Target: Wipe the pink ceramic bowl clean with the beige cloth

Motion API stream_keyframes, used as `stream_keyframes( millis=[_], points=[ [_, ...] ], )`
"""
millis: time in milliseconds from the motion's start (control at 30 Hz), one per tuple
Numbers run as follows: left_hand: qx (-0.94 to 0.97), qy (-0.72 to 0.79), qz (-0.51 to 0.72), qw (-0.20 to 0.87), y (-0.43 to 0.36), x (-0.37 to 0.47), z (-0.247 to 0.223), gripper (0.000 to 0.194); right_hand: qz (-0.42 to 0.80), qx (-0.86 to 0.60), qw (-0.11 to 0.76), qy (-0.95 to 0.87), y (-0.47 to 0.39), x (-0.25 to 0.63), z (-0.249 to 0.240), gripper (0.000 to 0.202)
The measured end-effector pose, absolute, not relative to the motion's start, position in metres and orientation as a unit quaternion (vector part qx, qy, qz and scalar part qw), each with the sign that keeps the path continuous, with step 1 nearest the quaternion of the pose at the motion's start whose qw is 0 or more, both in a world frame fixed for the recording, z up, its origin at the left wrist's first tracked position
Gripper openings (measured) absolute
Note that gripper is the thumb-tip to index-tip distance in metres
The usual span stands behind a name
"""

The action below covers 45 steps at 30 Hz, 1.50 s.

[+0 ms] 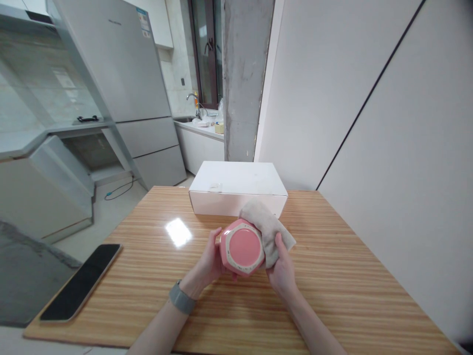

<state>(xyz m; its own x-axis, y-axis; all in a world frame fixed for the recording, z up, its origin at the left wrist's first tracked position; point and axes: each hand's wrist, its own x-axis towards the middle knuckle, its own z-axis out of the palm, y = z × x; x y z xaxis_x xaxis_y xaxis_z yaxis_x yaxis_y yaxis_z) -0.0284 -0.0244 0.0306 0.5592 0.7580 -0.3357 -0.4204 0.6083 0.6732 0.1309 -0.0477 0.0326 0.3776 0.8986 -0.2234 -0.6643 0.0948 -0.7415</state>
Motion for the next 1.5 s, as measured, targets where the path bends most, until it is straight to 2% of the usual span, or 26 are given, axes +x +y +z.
stream_keyframes(
  millis=[200, 500, 700, 800, 1100, 1267, 1500],
  points=[
    [0.27, 0.28, 0.351, 0.852, -0.0266, -0.029, 0.0319, 0.052, 0.547, -0.405, 0.723, -0.12, -0.046, 0.1327, 0.04, 0.042],
    [0.231, 0.271, 0.339, 0.87, -0.0235, -0.0324, 0.0354, 0.073, 0.574, -0.411, 0.7, -0.104, -0.0474, 0.128, 0.0355, 0.043],
    [0.249, 0.254, 0.266, 0.896, -0.0223, -0.0343, 0.0304, 0.083, 0.599, -0.373, 0.694, -0.139, -0.0471, 0.1285, 0.0356, 0.047],
    [0.254, 0.253, 0.262, 0.896, -0.0224, -0.0328, 0.0291, 0.08, 0.589, -0.38, 0.699, -0.14, -0.0455, 0.1292, 0.0346, 0.044],
    [0.245, 0.314, 0.353, 0.847, -0.0245, -0.026, 0.0351, 0.059, 0.567, -0.386, 0.714, -0.138, -0.0436, 0.1255, 0.0339, 0.039],
    [0.267, 0.277, 0.349, 0.854, -0.0249, -0.0286, 0.0338, 0.054, 0.565, -0.38, 0.724, -0.11, -0.0436, 0.1276, 0.035, 0.039],
    [0.257, 0.315, 0.327, 0.853, -0.0203, -0.0346, 0.0345, 0.061, 0.581, -0.393, 0.708, -0.087, -0.0472, 0.1278, 0.0399, 0.039]
  ],
)
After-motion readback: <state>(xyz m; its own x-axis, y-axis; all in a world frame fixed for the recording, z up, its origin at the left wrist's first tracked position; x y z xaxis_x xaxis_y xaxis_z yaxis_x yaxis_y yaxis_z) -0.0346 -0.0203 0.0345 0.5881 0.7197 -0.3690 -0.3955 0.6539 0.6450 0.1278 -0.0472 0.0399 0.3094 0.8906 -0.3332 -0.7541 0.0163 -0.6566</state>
